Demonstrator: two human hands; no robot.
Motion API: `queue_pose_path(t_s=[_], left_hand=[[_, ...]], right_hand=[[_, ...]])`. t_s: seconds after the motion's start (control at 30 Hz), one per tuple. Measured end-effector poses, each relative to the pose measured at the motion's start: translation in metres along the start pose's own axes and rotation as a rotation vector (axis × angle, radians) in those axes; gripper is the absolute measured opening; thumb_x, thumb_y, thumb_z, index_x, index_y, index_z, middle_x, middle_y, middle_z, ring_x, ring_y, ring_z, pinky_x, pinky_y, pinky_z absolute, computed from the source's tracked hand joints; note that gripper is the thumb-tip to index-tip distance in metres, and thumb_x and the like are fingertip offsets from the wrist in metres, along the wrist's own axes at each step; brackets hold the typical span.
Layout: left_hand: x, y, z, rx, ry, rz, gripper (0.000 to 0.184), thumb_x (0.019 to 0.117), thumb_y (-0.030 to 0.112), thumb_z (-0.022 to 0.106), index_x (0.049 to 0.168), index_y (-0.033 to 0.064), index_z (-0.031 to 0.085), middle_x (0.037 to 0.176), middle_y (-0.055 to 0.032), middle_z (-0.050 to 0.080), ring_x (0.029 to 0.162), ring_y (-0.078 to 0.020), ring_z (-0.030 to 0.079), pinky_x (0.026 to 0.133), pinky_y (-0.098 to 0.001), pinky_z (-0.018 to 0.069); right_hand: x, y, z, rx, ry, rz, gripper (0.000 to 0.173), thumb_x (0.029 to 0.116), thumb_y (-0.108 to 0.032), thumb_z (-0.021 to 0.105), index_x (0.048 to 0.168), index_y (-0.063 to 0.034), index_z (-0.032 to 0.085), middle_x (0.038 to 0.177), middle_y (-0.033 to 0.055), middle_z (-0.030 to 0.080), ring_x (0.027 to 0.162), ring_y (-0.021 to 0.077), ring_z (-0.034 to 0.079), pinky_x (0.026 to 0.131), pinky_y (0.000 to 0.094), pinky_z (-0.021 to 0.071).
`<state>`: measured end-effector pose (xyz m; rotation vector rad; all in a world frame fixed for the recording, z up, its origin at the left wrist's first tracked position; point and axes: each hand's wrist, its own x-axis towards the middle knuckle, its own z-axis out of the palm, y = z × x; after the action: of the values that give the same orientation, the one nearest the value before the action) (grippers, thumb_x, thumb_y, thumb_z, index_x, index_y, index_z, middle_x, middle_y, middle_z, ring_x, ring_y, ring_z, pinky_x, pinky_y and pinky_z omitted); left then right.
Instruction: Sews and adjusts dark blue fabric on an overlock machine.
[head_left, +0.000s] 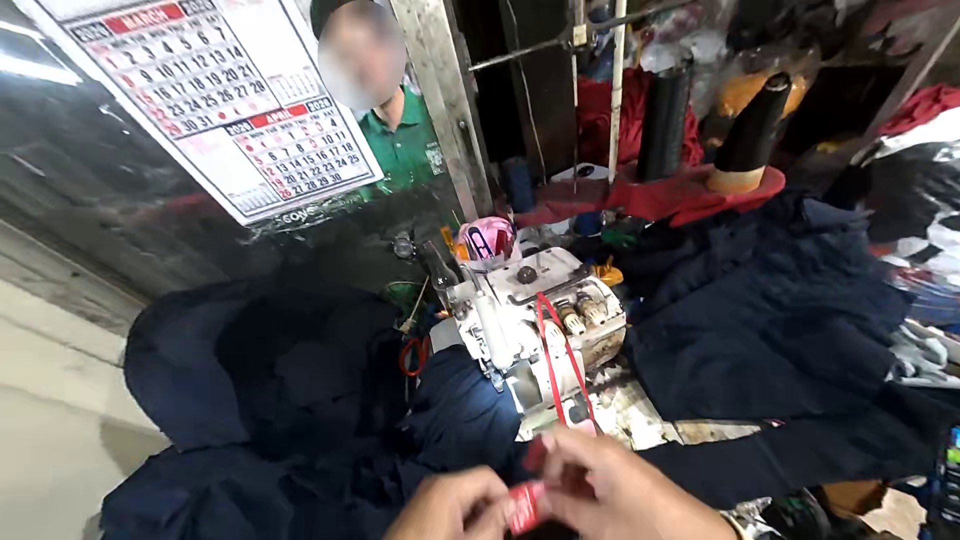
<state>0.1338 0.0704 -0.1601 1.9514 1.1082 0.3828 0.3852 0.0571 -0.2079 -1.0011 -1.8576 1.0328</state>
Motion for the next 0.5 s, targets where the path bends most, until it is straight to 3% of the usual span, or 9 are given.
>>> queue_pose_path(t_s=[0.07, 0.1, 0.17, 0.2, 0.33, 0.5], left_hand=[[0.038, 0.015, -0.034, -0.011, 0.065, -0.033, 0.018, 0.1013, 0.026, 0.064, 0.101, 0.01, 0.071, 0.076, -0.0024, 0.071, 0.054, -0.0144, 0.066, 0.048, -0.0322, 0.058], [0.059, 0.015, -0.045, 0.004, 0.068, -0.092, 0.019, 0.1017, 0.028, 0.063, 0.102, 0.0101, 0.071, 0.076, -0.0026, 0.071, 0.053, -0.0151, 0.065, 0.047, -0.0317, 0.0574], [0.089, 0.004, -0.055, -0.011, 0.064, -0.19, 0.02, 0.1012, 0.027, 0.063, 0.099, 0.0084, 0.071, 0.074, -0.0042, 0.072, 0.05, -0.016, 0.064, 0.046, -0.0304, 0.0546], [0.097, -0.001, -0.057, -0.027, 0.064, -0.208, 0.021, 0.1009, 0.027, 0.064, 0.097, 0.0079, 0.071, 0.073, -0.0047, 0.072, 0.048, -0.0158, 0.063, 0.044, -0.0294, 0.0532], [0.101, -0.005, -0.055, -0.03, 0.042, -0.229, 0.023, 0.1009, 0.03, 0.066, 0.093, 0.0087, 0.071, 0.07, -0.0047, 0.071, 0.045, -0.0151, 0.061, 0.042, -0.028, 0.052], [0.101, -0.005, -0.056, -0.042, 0.007, -0.225, 0.021, 0.1009, 0.027, 0.065, 0.092, 0.0091, 0.071, 0.07, -0.004, 0.07, 0.045, -0.0149, 0.06, 0.042, -0.0278, 0.052]], right_hand=[[0.036, 0.0, -0.013, -0.1, 0.215, -0.03, 0.028, 0.0964, -0.029, 0.071, 0.12, -0.0155, 0.067, 0.097, -0.0049, 0.072, 0.084, 0.008, 0.069, 0.075, 0.0323, 0.0611], [0.047, 0.002, -0.016, -0.243, 0.314, -0.004, 0.027, 0.0957, -0.03, 0.068, 0.121, -0.0198, 0.068, 0.104, -0.0078, 0.072, 0.094, 0.006, 0.069, 0.083, 0.0326, 0.0613], [0.051, 0.008, -0.011, -0.45, 0.457, -0.008, 0.027, 0.0952, -0.032, 0.065, 0.119, -0.0211, 0.072, 0.115, -0.0052, 0.069, 0.111, 0.0111, 0.063, 0.094, 0.0384, 0.0568], [0.048, 0.011, -0.007, -0.479, 0.498, -0.037, 0.024, 0.0951, -0.032, 0.066, 0.114, -0.0189, 0.073, 0.115, -0.0021, 0.069, 0.111, 0.0142, 0.064, 0.094, 0.0395, 0.0565], [0.024, 0.039, 0.012, -0.442, 0.425, -0.03, 0.02, 0.0975, -0.034, 0.064, 0.101, -0.0167, 0.072, 0.104, -0.0007, 0.068, 0.087, 0.0087, 0.067, 0.072, 0.0303, 0.0602], [0.007, 0.035, 0.022, -0.433, 0.382, -0.031, 0.017, 0.0974, -0.031, 0.066, 0.1, -0.0148, 0.073, 0.104, 0.0017, 0.068, 0.08, 0.0103, 0.067, 0.066, 0.0316, 0.0596]])
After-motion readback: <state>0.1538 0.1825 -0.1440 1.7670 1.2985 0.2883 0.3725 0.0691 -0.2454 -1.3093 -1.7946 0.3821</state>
